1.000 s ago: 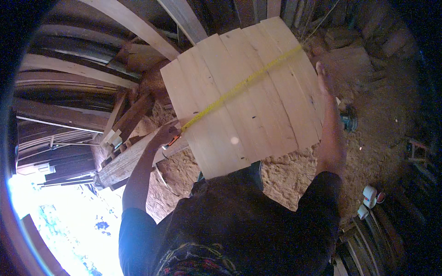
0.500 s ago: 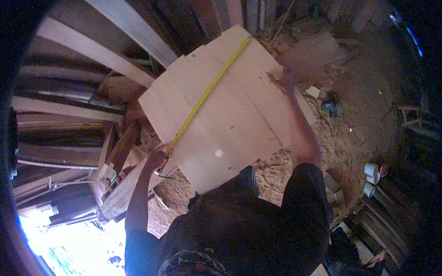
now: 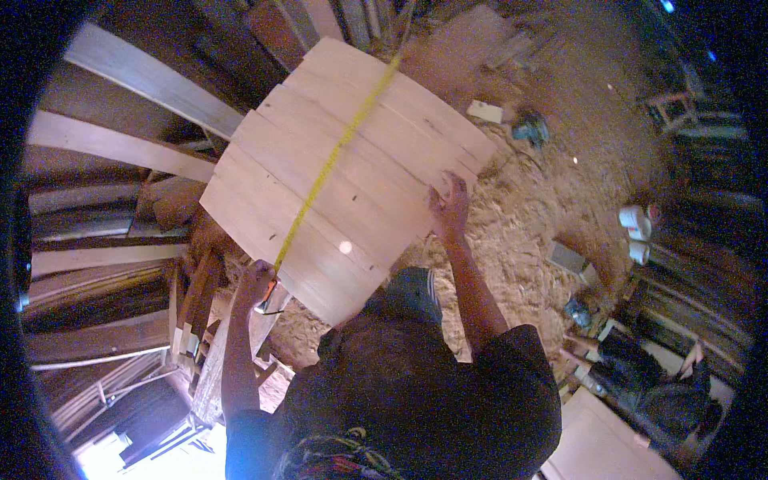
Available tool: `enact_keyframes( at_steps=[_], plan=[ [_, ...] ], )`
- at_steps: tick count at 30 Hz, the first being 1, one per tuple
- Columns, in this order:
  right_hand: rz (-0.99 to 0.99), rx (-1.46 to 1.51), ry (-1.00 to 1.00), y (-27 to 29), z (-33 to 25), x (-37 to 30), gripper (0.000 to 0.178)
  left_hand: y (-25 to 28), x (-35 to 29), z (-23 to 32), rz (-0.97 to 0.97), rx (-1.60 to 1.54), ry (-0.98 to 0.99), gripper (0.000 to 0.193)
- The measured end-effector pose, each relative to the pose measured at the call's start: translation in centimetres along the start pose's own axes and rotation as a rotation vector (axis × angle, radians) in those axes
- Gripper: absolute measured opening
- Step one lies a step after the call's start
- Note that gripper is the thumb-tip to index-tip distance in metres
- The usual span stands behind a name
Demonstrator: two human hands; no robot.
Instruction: The person measures several wooden planks and boards using a tape measure in a cluttered workshop. They lift, position, and measure the length and width of each piece, then set them aside or return them to a stack.
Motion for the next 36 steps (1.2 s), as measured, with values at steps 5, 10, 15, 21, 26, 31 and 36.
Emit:
enact_keyframes(
  at_steps=[5,10,15,21,26,31,36],
  plan=[
    [0.046,-0.236,-0.047,5.8,1.1,-7.8,0.035,0.2,0.8,1.0,-0.066,0.003,-0.054,0.012],
    [0.046,-0.237,-0.079,8.4,2.9,-14.6,0.03,-0.1,0.4,-1.3,-0.107,0.048,-0.074,0.012],
    [-0.009,-0.186,-0.241,7.9,4.1,-19.1,0.031,-0.4,0.8,-3.9,-0.085,0.053,-0.036,0.015],
    [-0.04,-0.203,-0.214,7.3,5.8,-21.6,0.033,0.2,-0.6,-6.1,-0.07,-0.031,-0.009,0.016],
    [-0.184,-0.244,-0.416,6.5,9.8,-22.1,0.032,0.5,1.1,-6.6,-0.039,0.315,-0.274,0.031],
    [-0.313,-0.138,-0.538,6.0,9.6,-23.5,0.036,0.2,0.5,-7.0,-0.06,0.172,-0.244,0.033],
    [-0.35,-0.111,-0.583,5.5,9.4,-25.3,0.035,0.4,-0.5,-6.1,-0.129,0.133,-0.121,0.036]
  ],
)
Point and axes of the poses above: each hand's wrist, its own x-axis towards the middle knuckle, its own y-axis out of the back of the hand, z = x × y, the point moved 10 cm from there along x, towards the middle knuckle, and after that the axes turned 9 degrees about -y, right-handed, at the moved point
